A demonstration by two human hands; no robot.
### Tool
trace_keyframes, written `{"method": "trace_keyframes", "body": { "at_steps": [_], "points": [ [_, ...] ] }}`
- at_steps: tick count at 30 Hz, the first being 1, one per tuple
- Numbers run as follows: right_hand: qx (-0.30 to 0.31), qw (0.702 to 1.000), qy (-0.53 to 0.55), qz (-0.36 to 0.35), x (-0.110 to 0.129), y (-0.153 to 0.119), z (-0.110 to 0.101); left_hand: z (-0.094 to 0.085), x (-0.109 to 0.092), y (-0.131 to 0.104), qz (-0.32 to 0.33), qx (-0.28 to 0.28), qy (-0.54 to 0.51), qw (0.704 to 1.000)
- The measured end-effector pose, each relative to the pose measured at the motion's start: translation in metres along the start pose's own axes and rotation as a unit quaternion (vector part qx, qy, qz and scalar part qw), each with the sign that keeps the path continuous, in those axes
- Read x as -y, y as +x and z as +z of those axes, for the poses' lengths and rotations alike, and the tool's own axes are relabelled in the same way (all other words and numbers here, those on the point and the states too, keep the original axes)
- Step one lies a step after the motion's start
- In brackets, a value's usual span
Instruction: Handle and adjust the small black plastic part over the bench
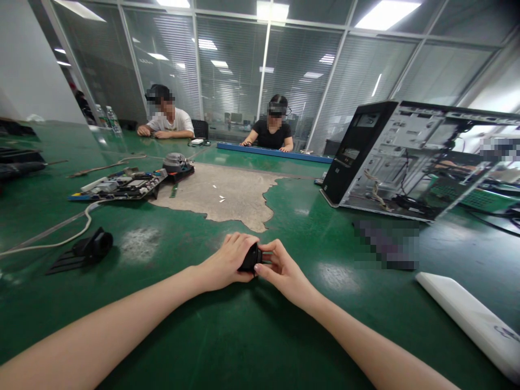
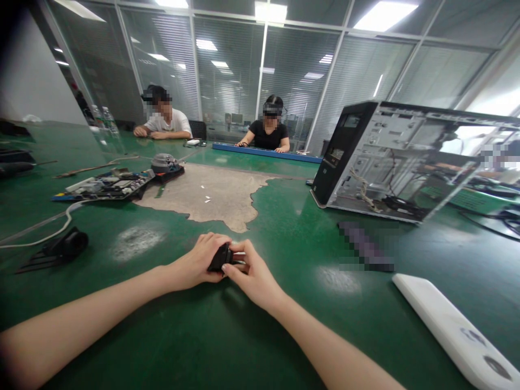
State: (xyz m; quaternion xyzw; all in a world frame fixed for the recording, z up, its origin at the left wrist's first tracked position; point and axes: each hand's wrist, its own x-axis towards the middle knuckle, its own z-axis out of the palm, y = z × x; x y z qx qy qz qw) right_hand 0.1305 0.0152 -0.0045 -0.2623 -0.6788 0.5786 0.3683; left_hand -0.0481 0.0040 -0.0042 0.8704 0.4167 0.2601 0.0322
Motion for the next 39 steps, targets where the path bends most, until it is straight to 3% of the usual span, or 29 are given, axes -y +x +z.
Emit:
{"method": "trace_keyframes", "body": {
  "at_steps": [8,15,24,31,39],
  "points": [
    [-0.024,0.999,-0.046,0.005,-0.0042,0.0052,-0.0033,0.0005,-0.0008,0.0012,-0.002,0.001,0.006,1.000],
    [0.032,0.999,-0.020,0.006,0.0015,0.0030,-0.0078,-0.0009,-0.0004,0.0004,0.003,0.009,0.009,1.000],
    [-0.004,0.999,-0.036,0.011,-0.0037,0.0076,-0.0073,0.0005,-0.0007,0.0015,0.002,0.004,0.008,1.000],
    [0.042,0.999,-0.016,0.006,-0.0015,0.0055,-0.0093,0.0003,0.0008,0.0004,0.006,0.007,0.011,1.000],
    [-0.016,0.999,-0.044,-0.019,-0.0043,0.0089,-0.0066,-0.0006,-0.0001,0.0015,0.003,0.003,0.005,1.000]
  ]
}}
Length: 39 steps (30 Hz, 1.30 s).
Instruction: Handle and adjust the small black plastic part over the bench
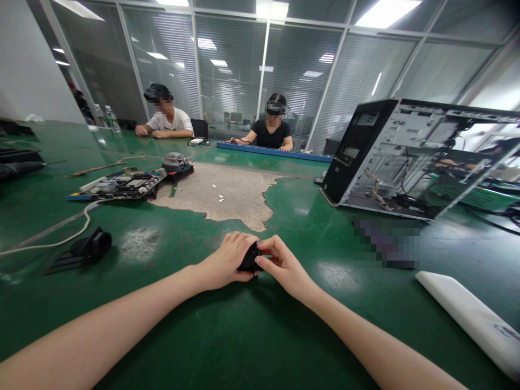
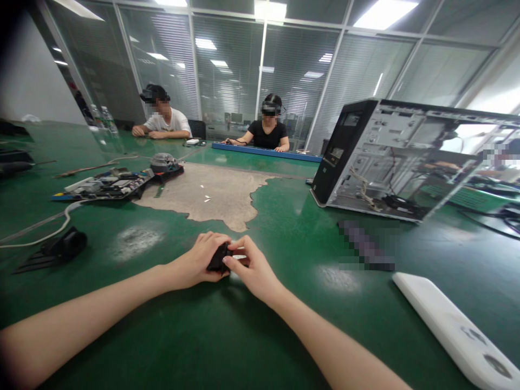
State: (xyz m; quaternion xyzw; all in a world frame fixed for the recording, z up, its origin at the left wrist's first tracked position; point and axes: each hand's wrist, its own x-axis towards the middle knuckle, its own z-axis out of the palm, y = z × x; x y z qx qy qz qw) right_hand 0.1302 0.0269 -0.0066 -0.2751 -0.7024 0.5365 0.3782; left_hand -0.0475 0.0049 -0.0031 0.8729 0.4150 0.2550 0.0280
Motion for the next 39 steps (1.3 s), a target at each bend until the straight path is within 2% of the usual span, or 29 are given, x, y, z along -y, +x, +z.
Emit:
{"method": "trace_keyframes", "body": {
  "at_steps": [4,8,11,16,20,24,28,31,35,39],
  "points": [
    [0.018,0.999,0.003,0.036,0.0018,-0.0015,-0.0010,0.0008,0.0001,0.0002,-0.003,0.004,0.001,1.000],
    [0.048,0.999,0.020,0.002,0.0011,-0.0042,-0.0018,0.0004,-0.0001,-0.0004,-0.001,0.004,-0.001,1.000],
    [0.028,0.999,0.012,-0.017,0.0002,-0.0041,-0.0008,-0.0002,-0.0006,-0.0004,-0.001,0.002,-0.003,1.000],
    [0.001,1.000,-0.014,0.003,0.0022,-0.0024,0.0008,0.0002,-0.0002,0.0003,-0.002,0.002,-0.002,1.000],
    [0.017,0.999,-0.015,0.026,0.0026,-0.0030,-0.0009,0.0013,0.0008,0.0003,-0.002,0.000,0.003,1.000],
    [0.039,0.999,-0.007,-0.010,0.0006,-0.0040,-0.0022,0.0008,0.0005,0.0000,0.001,0.001,0.000,1.000],
    [0.005,0.999,-0.018,-0.036,0.0009,-0.0031,-0.0005,0.0003,-0.0006,0.0005,-0.001,-0.002,-0.006,1.000],
    [-0.010,0.999,-0.025,-0.019,0.0029,-0.0023,0.0010,0.0008,-0.0008,0.0007,-0.005,-0.002,-0.003,1.000],
    [0.008,0.999,-0.020,0.023,0.0053,-0.0036,0.0007,0.0017,0.0000,0.0005,-0.008,-0.003,0.003,1.000],
    [0.036,0.999,-0.009,-0.007,0.0043,-0.0060,-0.0001,0.0013,0.0006,0.0002,-0.004,-0.002,0.003,1.000]
  ]
}}
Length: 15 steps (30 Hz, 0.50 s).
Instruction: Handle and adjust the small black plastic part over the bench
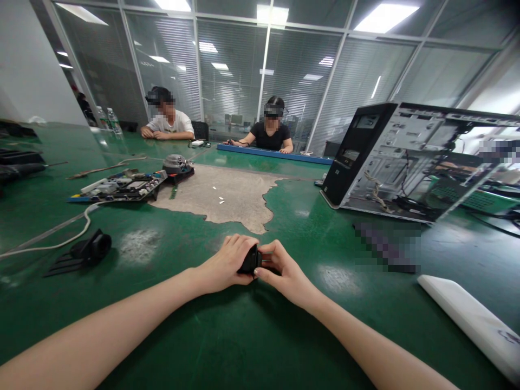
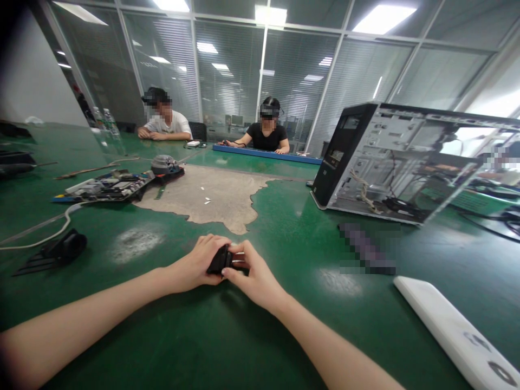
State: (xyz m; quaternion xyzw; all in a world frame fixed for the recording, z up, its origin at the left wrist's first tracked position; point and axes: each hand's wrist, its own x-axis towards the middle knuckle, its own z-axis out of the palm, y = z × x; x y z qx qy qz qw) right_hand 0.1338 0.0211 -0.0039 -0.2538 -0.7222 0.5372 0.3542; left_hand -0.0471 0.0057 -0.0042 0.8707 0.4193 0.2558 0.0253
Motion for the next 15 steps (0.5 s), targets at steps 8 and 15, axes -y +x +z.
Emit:
{"method": "trace_keyframes", "body": {
  "at_steps": [8,15],
  "points": [
    [-0.033,0.999,-0.004,0.007,-0.0024,0.0030,-0.0002,-0.0005,-0.0011,0.0001,-0.005,0.002,0.000,1.000],
    [0.005,1.000,0.007,0.005,-0.0018,0.0011,-0.0004,-0.0007,-0.0005,0.0000,-0.002,0.007,0.004,1.000]
  ]
}}
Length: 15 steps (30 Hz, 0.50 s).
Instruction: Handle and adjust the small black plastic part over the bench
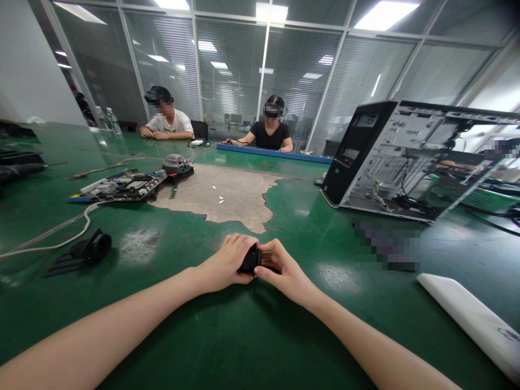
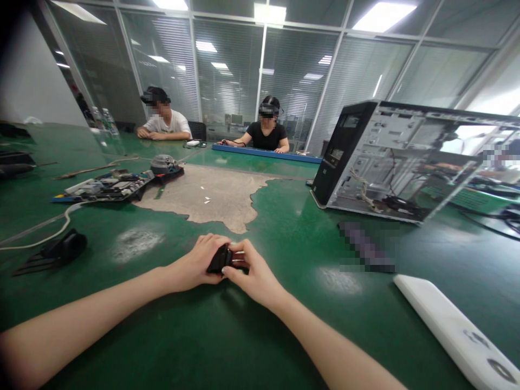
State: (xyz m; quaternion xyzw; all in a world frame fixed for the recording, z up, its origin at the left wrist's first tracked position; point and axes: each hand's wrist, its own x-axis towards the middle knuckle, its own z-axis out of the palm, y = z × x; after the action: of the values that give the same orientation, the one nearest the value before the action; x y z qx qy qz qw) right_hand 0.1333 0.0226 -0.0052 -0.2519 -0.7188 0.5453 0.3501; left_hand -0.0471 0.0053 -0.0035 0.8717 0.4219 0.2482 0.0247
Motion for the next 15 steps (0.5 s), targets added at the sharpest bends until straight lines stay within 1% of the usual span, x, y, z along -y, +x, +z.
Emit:
{"method": "trace_keyframes", "body": {
  "at_steps": [5,9,12,15],
  "points": [
    [-0.037,0.999,-0.003,-0.012,-0.0024,0.0010,0.0016,-0.0014,-0.0013,0.0002,-0.001,-0.002,-0.004,1.000],
    [-0.051,0.998,-0.019,0.017,0.0004,0.0021,0.0022,-0.0007,-0.0011,0.0002,-0.004,-0.002,-0.007,1.000],
    [-0.034,0.999,-0.014,0.027,0.0031,0.0007,0.0020,-0.0001,-0.0002,-0.0001,-0.003,-0.004,-0.010,1.000],
    [-0.011,1.000,-0.006,0.010,0.0030,-0.0013,0.0018,-0.0001,0.0001,-0.0003,-0.002,-0.002,-0.010,1.000]
  ]
}}
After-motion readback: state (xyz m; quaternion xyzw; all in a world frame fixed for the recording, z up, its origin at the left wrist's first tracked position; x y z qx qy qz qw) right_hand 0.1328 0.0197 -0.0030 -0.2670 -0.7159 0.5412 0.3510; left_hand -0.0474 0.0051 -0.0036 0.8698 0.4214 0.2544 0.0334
